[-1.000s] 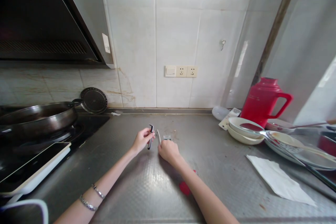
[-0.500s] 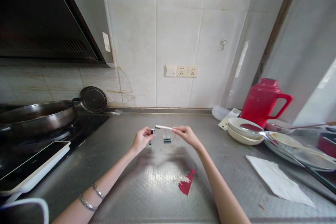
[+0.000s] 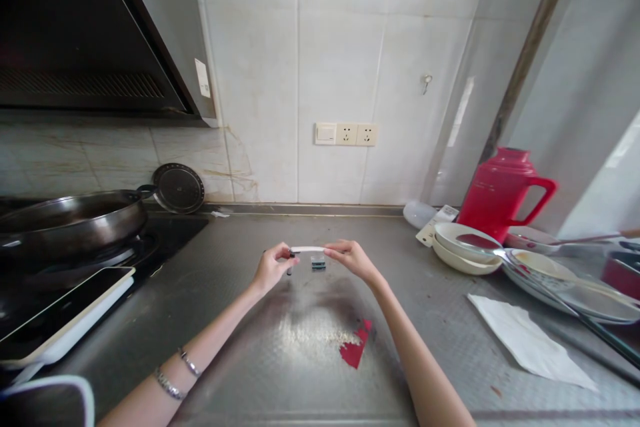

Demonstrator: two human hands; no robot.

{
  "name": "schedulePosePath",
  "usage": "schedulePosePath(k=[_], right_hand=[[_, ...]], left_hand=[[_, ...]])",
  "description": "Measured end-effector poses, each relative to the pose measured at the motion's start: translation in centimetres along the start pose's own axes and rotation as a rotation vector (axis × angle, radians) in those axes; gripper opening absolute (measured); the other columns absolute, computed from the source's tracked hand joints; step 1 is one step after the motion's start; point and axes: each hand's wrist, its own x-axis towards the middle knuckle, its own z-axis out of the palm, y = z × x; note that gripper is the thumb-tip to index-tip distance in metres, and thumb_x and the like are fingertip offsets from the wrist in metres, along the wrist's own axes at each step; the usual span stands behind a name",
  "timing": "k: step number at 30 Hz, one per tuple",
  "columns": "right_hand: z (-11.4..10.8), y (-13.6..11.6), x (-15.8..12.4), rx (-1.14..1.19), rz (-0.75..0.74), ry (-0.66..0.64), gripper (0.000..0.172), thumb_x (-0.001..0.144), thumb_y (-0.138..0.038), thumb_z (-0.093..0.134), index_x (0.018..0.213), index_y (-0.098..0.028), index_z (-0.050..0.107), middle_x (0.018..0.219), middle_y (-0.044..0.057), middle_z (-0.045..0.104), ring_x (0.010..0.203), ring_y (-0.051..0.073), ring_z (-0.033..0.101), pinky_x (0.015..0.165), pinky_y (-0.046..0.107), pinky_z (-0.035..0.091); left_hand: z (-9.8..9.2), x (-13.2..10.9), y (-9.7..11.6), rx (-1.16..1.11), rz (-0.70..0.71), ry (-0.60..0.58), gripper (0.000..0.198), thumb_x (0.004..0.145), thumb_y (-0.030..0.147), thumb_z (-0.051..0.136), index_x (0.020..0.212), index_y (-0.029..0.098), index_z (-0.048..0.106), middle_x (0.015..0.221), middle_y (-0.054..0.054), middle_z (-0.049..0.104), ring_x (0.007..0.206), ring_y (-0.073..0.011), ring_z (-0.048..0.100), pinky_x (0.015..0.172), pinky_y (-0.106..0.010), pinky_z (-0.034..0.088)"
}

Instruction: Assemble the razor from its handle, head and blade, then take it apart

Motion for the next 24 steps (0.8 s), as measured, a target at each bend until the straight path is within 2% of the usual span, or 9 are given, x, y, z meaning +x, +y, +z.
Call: schedulePosePath(k=[5,11,16,20,24], right_hand=[[-0.2,0.1,0.0,-0.063,0.037,0.077,0.040,0.081,-0.049,0.049,0.098,-0.020,0.070,0.083,0.005,0.068,0.074,0.018,0.058,0.068,0.026,0.043],[-0.6,-0.3,-0.1,0.015,-0.004,0.007,0.039,0.080,-0.049,0.051,0.094,-0.019,0.071,0.086,0.006,0.069,0.079,0.019,0.059,0.072,0.028,0.043],[-0.6,0.2,-0.1,-0.030,0.036,0.082,0.039,0.080,-0.048,0.052,0.095,-0.018,0.071,0.082,0.006,0.069,0.074,0.018,0.058,0.068,0.027,0.042],[-0.6,-0.1,-0.2,0.021,-0.013,0.019,0.038,0.080,-0.048,0.052,0.095,-0.019,0.071,0.086,0.006,0.069,0.079,0.019,0.058,0.072,0.027,0.042],[-0.5,0.1,-0.2,0.033,0.020,0.071,0.038,0.079,-0.047,0.054,0.094,-0.018,0.071,0.083,0.006,0.068,0.076,0.018,0.058,0.070,0.027,0.042]], left_hand=[[0.0,0.0,-0.2,0.028,-0.023,0.014,0.018,0.062,0.028,0.069,0.064,0.018,0.054,0.063,0.002,0.060,0.066,-0.0136,0.056,0.067,-0.023,0.041],[0.1,-0.2,0.7,0.008,-0.007,0.009,0.016,0.063,0.028,0.068,0.062,0.018,0.055,0.063,0.002,0.059,0.065,-0.0130,0.056,0.067,-0.023,0.042],[0.2,-0.3,0.4,0.004,0.017,-0.006,0.017,0.066,0.029,0.067,0.066,0.018,0.055,0.068,0.000,0.061,0.069,-0.0143,0.057,0.067,-0.024,0.044],[0.2,-0.3,0.6,-0.011,0.015,-0.002,0.017,0.065,0.028,0.067,0.065,0.018,0.054,0.065,0.001,0.060,0.067,-0.0136,0.057,0.065,-0.023,0.044],[0.2,-0.3,1.3,-0.044,0.012,-0.001,0.018,0.065,0.027,0.067,0.063,0.018,0.052,0.066,0.000,0.061,0.066,-0.0134,0.057,0.066,-0.023,0.044]])
